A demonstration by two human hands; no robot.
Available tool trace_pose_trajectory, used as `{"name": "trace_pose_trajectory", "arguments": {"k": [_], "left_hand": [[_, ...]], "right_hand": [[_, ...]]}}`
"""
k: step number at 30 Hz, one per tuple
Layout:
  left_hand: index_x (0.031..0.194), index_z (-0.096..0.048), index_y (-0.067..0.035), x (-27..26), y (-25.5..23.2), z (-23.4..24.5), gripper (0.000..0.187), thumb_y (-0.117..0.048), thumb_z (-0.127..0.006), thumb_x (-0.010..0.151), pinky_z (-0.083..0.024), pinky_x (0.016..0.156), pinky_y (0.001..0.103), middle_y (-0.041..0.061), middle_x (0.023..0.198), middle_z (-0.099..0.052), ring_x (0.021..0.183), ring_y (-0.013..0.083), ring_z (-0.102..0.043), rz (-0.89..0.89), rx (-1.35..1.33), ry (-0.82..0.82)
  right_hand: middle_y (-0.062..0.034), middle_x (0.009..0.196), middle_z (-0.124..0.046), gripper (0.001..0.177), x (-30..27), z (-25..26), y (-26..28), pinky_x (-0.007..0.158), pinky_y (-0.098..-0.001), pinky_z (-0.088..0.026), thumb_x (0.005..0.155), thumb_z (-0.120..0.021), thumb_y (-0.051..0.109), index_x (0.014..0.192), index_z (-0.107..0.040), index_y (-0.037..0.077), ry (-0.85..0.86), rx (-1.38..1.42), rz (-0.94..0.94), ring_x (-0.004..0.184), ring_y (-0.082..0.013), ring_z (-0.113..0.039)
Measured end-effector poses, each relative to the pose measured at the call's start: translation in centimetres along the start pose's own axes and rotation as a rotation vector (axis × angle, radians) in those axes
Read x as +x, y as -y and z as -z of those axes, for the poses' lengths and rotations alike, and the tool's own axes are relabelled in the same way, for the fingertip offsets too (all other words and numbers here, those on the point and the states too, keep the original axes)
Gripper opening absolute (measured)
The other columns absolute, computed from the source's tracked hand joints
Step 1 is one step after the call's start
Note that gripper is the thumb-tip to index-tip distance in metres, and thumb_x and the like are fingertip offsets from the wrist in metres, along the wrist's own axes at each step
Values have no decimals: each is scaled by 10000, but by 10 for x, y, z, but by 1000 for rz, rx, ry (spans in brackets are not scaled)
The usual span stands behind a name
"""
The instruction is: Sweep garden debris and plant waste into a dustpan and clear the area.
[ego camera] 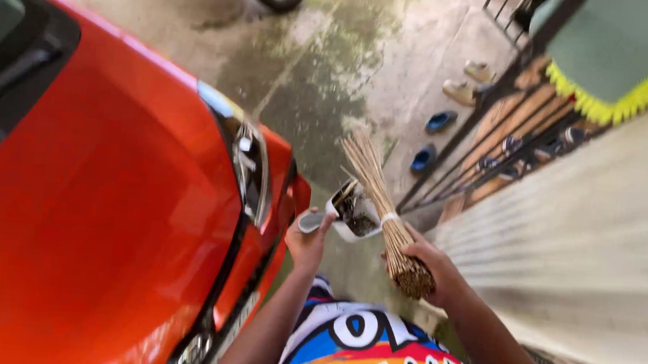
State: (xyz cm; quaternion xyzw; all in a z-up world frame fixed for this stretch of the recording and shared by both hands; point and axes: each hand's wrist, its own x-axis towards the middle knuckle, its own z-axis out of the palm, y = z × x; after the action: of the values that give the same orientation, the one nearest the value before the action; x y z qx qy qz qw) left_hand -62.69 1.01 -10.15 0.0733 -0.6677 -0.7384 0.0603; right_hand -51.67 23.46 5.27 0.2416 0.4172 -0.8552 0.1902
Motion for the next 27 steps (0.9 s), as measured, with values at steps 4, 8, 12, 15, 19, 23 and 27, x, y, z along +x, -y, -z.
{"name": "trace_pose_trajectory", "arguments": {"k": [4, 8, 12, 15, 19, 23, 27], "left_hand": [[1035, -770, -20, 80, -1, -33, 429, -287, -929, 739, -560, 751, 242, 9, 886, -786, 790, 58, -686, 97, 190, 35], [1056, -772, -33, 186, 38, -71, 451, -329, -921, 751, -560, 756, 248, 18, 877, -796, 774, 68, -698, 58, 250, 149], [1072, -777, -42, 290, 30, -116, 471, -351, -911, 742, -559, 753, 258, 18, 884, -800, 781, 70, -698, 61, 302, 171], [1048, -781, -45, 351, 34, -143, 474, -370, -916, 732, -569, 752, 256, 14, 860, -789, 777, 68, -715, 36, 376, 236], [1039, -783, -42, 445, 29, -213, 453, -354, -922, 741, -553, 749, 255, 1, 863, -779, 773, 67, -680, 70, 269, 264], [1049, -770, -37, 529, 52, -280, 475, -333, -935, 716, -555, 742, 237, -6, 853, -770, 749, 52, -665, 83, 213, 321], [1049, -790, -33, 610, 72, -370, 470, -333, -939, 720, -544, 729, 244, -2, 855, -777, 752, 46, -651, 83, 294, 351]], "right_hand": [[-208, 1061, -688, 782, 71, 2, 32, 581, -378, -614, 849, -550, 179, 1597, -321, 186, -58, 8, 3, 781, -236, -713], [-216, 1059, -690, 802, 155, -1, 81, 571, -377, -608, 831, -536, 156, 1591, -288, 224, -145, 38, 6, 769, -257, -716], [-236, 1047, -684, 830, 235, 6, 121, 588, -391, -608, 825, -548, 133, 1601, -272, 234, -233, 61, 31, 773, -277, -717], [-236, 1048, -695, 857, 275, 9, 153, 628, -380, -610, 815, -580, 112, 1613, -292, 223, -297, 95, 60, 783, -288, -723], [-182, 1070, -709, 873, 318, 11, 214, 663, -346, -602, 790, -629, 110, 1607, -341, 215, -350, 82, 144, 787, -244, -716], [-104, 1129, -719, 860, 376, 35, 264, 682, -306, -583, 778, -686, 95, 1589, -407, 161, -405, 42, 197, 776, -171, -685], [-154, 1063, -724, 845, 431, 77, 351, 661, -308, -575, 776, -678, 121, 1576, -412, 174, -418, 63, 198, 736, -184, -691]]}}
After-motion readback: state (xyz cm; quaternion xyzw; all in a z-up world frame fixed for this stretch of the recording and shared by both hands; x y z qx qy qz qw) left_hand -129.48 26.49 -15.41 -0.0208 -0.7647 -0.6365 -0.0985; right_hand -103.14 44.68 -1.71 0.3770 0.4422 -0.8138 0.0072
